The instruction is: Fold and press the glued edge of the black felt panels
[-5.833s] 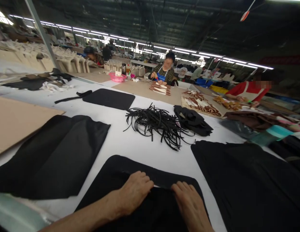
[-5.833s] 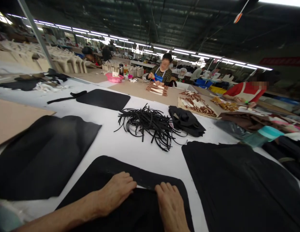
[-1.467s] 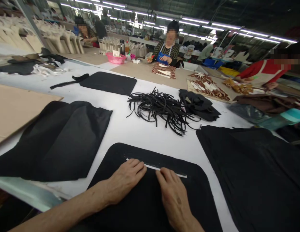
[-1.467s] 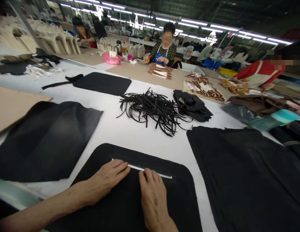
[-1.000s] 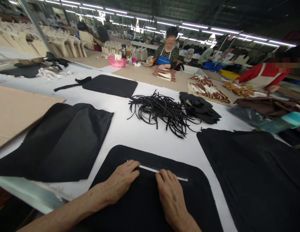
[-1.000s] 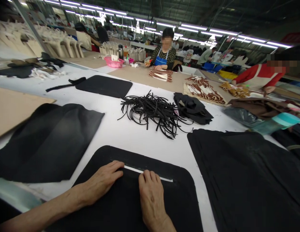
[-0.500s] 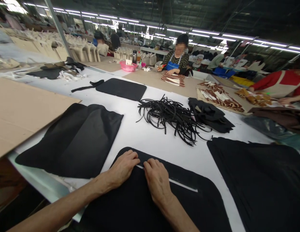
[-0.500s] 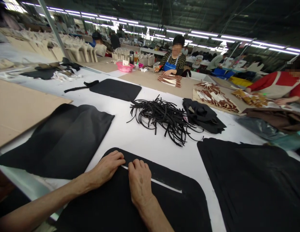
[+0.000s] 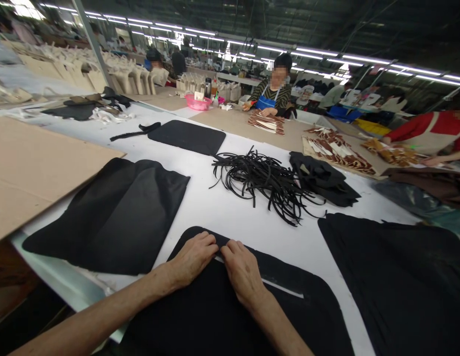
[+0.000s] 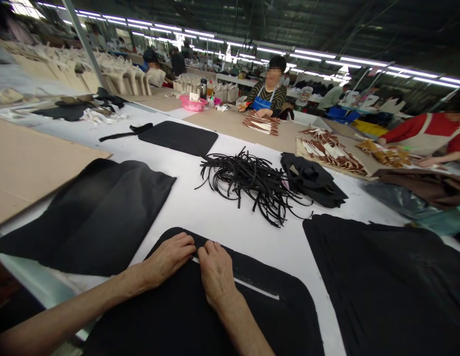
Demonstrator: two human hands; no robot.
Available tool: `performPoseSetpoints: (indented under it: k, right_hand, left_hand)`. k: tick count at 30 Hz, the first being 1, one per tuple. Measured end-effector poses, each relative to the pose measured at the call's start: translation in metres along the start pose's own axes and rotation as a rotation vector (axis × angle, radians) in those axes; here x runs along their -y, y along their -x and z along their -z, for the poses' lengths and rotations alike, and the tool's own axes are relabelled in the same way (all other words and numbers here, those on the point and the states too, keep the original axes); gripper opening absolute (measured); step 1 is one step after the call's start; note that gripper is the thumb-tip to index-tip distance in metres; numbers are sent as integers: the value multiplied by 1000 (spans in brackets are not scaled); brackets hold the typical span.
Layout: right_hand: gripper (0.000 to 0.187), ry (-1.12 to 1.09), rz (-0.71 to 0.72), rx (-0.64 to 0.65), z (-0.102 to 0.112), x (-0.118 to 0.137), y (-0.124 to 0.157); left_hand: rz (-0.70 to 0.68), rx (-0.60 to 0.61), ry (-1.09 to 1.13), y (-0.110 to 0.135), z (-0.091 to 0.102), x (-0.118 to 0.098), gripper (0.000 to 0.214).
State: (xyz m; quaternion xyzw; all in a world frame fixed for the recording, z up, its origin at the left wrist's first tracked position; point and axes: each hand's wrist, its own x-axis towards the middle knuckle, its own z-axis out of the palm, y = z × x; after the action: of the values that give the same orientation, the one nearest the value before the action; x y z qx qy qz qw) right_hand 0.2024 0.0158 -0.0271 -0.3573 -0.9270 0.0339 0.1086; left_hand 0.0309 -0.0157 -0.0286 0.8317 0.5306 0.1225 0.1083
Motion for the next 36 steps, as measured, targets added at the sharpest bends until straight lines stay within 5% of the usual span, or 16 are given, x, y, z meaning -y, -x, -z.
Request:
performPoseSetpoints:
  k: [18,31,36]
  right_hand:
    - [12,45,-72,-65,-1,-14,29]
    - [10,123,58,-46,-10,3,6]
    - [11,88,-3,-12,-8,-2,1]
  left_hand:
    - [-115,-60,-174,5,-10,3,21]
    - [-10,-23,3,3,-2,0,21]
    - [-39,-8,9,-2,-1,6,11]
